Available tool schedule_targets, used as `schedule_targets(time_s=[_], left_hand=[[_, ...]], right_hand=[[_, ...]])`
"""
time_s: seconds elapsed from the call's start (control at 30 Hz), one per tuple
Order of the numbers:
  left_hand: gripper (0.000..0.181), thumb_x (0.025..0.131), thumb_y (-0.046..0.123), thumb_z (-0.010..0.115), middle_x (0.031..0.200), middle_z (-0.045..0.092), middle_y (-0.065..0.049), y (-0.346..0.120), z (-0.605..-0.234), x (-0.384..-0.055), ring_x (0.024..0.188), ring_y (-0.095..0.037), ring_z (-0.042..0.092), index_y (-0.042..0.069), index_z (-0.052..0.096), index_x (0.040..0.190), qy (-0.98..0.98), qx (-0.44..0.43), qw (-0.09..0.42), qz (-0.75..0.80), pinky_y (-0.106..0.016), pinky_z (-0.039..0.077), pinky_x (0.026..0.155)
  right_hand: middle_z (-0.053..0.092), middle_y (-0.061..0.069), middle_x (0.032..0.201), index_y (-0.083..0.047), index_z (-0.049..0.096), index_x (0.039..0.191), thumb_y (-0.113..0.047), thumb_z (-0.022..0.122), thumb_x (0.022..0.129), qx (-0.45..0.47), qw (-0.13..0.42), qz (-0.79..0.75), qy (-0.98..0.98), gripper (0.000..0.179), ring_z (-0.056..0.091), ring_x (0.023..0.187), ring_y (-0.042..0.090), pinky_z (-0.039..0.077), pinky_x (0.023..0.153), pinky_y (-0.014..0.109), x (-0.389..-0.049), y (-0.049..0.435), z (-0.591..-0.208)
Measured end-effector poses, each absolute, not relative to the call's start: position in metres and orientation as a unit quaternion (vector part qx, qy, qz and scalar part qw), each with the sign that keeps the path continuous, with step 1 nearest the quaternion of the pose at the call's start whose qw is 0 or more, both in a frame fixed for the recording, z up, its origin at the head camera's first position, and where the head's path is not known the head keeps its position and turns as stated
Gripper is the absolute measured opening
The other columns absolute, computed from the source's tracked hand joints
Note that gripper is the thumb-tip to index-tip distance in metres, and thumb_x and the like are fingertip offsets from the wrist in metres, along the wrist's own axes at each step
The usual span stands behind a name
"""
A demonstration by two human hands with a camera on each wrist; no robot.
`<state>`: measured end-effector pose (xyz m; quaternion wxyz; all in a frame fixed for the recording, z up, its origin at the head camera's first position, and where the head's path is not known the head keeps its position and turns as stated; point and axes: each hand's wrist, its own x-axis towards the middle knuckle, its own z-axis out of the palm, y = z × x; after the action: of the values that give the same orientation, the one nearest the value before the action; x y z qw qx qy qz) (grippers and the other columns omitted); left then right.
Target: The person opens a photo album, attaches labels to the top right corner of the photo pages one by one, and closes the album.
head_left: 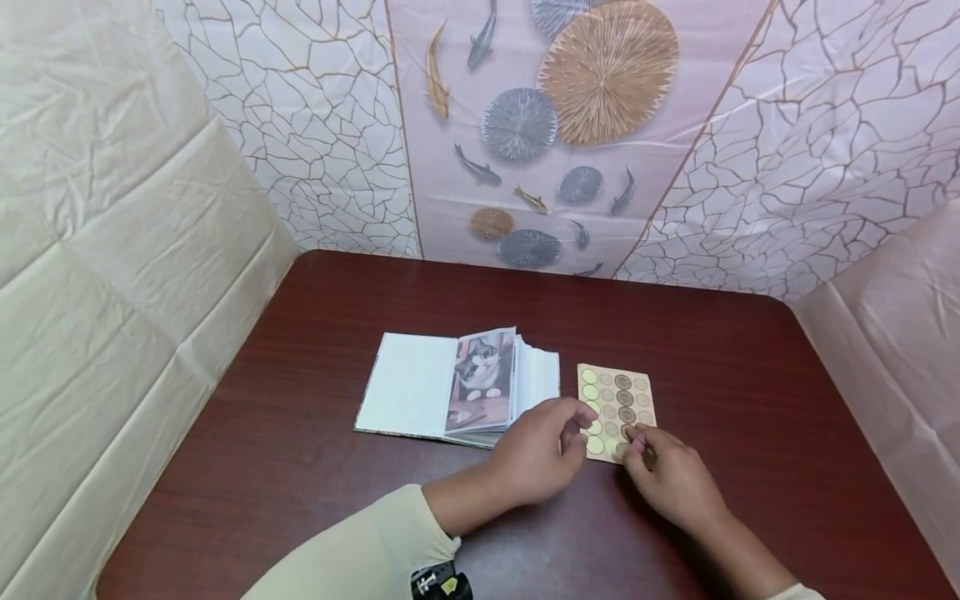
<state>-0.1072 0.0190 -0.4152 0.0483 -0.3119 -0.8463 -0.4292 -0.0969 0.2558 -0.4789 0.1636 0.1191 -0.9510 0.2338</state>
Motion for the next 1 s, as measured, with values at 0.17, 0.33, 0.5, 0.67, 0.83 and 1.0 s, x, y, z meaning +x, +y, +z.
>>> schedule_targets(time_s=[0.17, 0.33, 0.5, 0.67, 0.83, 1.0], left_hand=[[0.021, 0.088, 0.015, 0.056, 0.101, 0.059, 0.009, 0.001, -0.406, -0.109, 0.087, -0.001, 0.054, 0.017, 0.06, 0.109, -0.861, -0.328, 0.123, -0.368, -0.014, 0.042, 0.075], [0.022, 0.089, 0.015, 0.054, 0.105, 0.061, 0.007, -0.019, -0.407, -0.113, 0.096, -0.009, 0.055, 0.017, 0.061, 0.11, -0.872, -0.321, 0.158, -0.335, -0.024, 0.044, 0.081], [0.022, 0.086, 0.012, 0.055, 0.103, 0.06, 0.004, -0.039, -0.413, -0.117, 0.097, -0.015, 0.052, 0.015, 0.061, 0.107, -0.879, -0.302, 0.194, -0.314, -0.029, 0.042, 0.084], [0.023, 0.081, 0.01, 0.058, 0.104, 0.06, 0.0, -0.056, -0.419, -0.12, 0.106, -0.02, 0.05, 0.012, 0.064, 0.103, -0.882, -0.272, 0.228, -0.309, -0.036, 0.035, 0.095], [0.027, 0.081, 0.013, 0.06, 0.114, 0.059, -0.005, -0.065, -0.426, -0.12, 0.114, -0.024, 0.047, 0.01, 0.065, 0.108, -0.894, -0.251, 0.221, -0.297, -0.037, 0.032, 0.099], [0.032, 0.083, 0.021, 0.062, 0.124, 0.057, -0.008, -0.069, -0.436, -0.117, 0.122, -0.028, 0.045, 0.01, 0.065, 0.114, -0.906, -0.252, 0.195, -0.277, -0.039, 0.031, 0.104]], right_hand=[[0.069, 0.004, 0.104, -0.012, 0.065, 0.091, -0.013, 0.062, 0.082, 0.111, 0.152, 0.233, -0.954, 0.009, 0.062, 0.101, 0.026, 0.048, 0.073, 0.045, -0.096, 0.257, -0.479], [0.069, 0.003, 0.103, -0.014, 0.063, 0.09, -0.013, 0.061, 0.083, 0.119, 0.15, 0.233, -0.953, 0.007, 0.06, 0.104, 0.027, 0.048, 0.079, 0.047, -0.098, 0.258, -0.476], [0.068, -0.004, 0.102, -0.021, 0.053, 0.08, -0.014, 0.061, 0.086, 0.128, 0.149, 0.238, -0.951, 0.012, 0.057, 0.104, 0.02, 0.046, 0.075, 0.042, -0.1, 0.26, -0.47], [0.065, -0.004, 0.105, -0.022, 0.052, 0.08, -0.015, 0.059, 0.088, 0.144, 0.157, 0.231, -0.949, 0.013, 0.053, 0.099, 0.014, 0.042, 0.068, 0.037, -0.105, 0.263, -0.466], [0.064, -0.003, 0.11, -0.024, 0.051, 0.079, -0.017, 0.057, 0.091, 0.15, 0.154, 0.233, -0.949, 0.015, 0.052, 0.106, 0.016, 0.042, 0.072, 0.038, -0.109, 0.264, -0.462], [0.063, -0.005, 0.114, -0.026, 0.051, 0.078, -0.022, 0.054, 0.094, 0.138, 0.133, 0.237, -0.952, 0.017, 0.05, 0.111, 0.016, 0.041, 0.074, 0.039, -0.11, 0.263, -0.46]])
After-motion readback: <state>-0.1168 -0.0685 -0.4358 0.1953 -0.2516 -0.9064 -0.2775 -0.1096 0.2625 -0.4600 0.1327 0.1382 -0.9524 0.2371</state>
